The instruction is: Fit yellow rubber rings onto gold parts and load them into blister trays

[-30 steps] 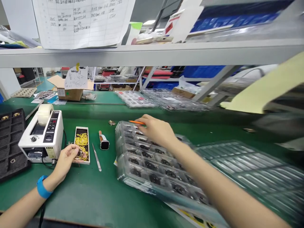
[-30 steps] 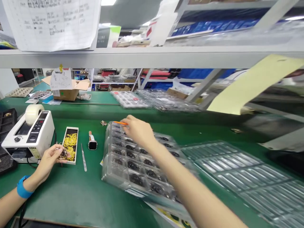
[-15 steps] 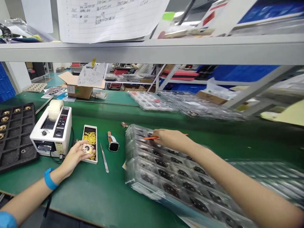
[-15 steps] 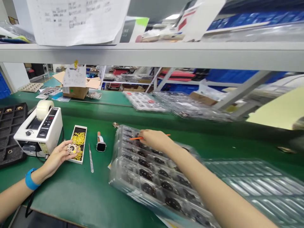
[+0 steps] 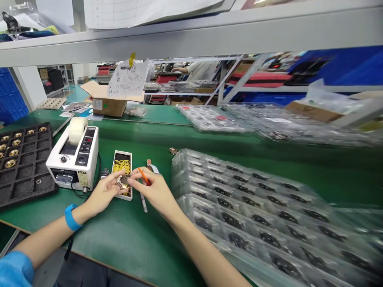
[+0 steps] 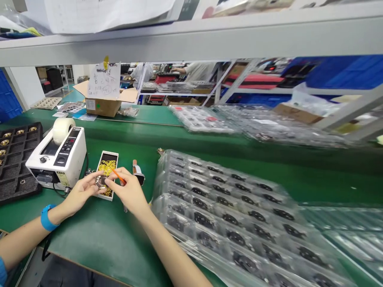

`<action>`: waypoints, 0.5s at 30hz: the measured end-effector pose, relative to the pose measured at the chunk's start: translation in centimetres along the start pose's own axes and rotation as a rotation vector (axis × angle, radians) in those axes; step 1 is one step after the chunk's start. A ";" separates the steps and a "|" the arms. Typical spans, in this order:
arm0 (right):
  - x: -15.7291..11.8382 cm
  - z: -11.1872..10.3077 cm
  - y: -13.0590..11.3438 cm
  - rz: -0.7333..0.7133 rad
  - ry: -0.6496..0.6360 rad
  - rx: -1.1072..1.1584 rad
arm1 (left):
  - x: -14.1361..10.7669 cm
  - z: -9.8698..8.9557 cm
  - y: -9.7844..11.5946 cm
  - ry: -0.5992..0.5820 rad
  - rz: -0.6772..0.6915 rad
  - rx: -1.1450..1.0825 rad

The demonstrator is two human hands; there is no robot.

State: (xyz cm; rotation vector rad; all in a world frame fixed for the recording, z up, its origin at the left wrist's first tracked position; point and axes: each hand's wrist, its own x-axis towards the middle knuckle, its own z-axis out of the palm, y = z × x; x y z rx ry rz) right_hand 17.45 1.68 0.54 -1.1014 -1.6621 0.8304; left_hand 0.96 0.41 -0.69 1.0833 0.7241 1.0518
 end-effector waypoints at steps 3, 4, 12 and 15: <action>0.0 -0.2 0.5 0.036 -0.016 0.042 | -0.1 0.1 0.1 -0.015 -0.016 0.008; -0.1 -0.2 0.5 0.043 -0.011 0.048 | -0.1 0.1 0.2 -0.018 -0.020 0.012; -1.0 0.6 0.5 0.067 0.070 0.021 | -0.2 0.4 0.2 -0.017 -0.051 0.031; -1.1 0.9 0.6 0.066 0.098 0.018 | -0.2 0.4 0.0 -0.023 -0.049 0.039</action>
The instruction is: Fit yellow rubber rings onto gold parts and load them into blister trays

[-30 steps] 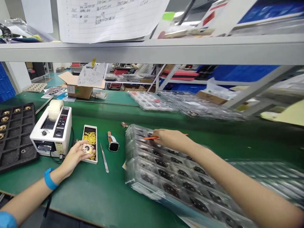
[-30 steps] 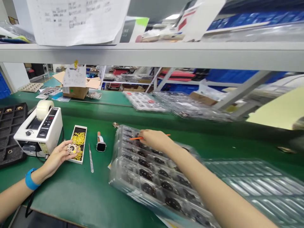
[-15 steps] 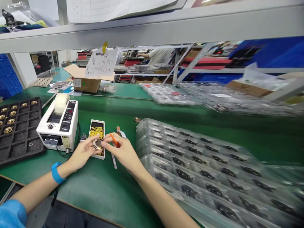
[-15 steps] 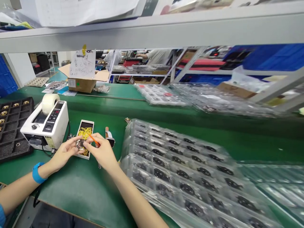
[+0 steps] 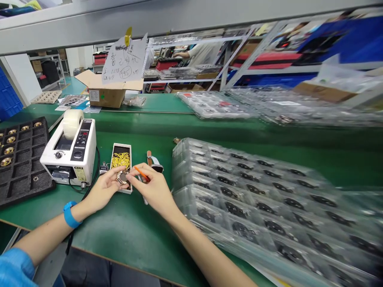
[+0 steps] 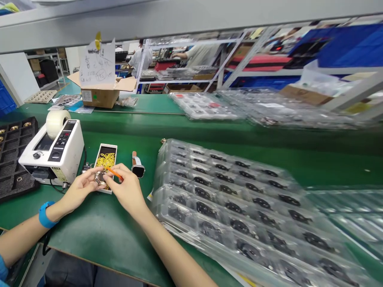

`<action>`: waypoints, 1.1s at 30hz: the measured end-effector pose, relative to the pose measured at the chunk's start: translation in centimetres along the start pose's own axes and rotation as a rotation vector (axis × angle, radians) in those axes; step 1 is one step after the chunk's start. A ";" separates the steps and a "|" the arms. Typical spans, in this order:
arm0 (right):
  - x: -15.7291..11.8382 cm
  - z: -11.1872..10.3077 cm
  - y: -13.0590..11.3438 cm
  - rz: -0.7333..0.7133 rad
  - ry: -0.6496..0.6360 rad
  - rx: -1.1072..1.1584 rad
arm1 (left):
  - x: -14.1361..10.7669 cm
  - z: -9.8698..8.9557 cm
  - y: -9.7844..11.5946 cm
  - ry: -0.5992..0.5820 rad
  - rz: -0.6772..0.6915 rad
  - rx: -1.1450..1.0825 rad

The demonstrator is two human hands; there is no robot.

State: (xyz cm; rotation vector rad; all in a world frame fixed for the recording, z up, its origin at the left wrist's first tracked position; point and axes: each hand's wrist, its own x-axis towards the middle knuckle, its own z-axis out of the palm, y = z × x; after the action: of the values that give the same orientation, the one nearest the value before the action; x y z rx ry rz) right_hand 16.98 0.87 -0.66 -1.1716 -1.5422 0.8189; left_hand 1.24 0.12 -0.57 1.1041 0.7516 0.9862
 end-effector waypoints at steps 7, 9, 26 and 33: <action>-0.6 0.7 -0.1 -0.023 0.078 -0.128 | 0.2 0.0 -0.5 -0.008 0.040 -0.024; -0.8 0.9 -0.1 -0.033 0.096 -0.169 | 0.3 0.0 -0.6 0.014 0.053 -0.017; -1.8 2.3 0.2 -0.222 0.223 -0.353 | 0.4 0.4 -0.9 0.143 0.116 0.037; -1.4 2.2 0.3 -0.222 0.159 -0.325 | 0.3 0.5 -0.4 0.211 0.149 0.096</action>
State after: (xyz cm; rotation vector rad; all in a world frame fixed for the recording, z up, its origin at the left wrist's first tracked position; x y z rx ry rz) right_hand 15.06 -0.22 -2.00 -1.2344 -1.6745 0.3271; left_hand 1.94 0.14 -0.81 1.1639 0.9043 1.2168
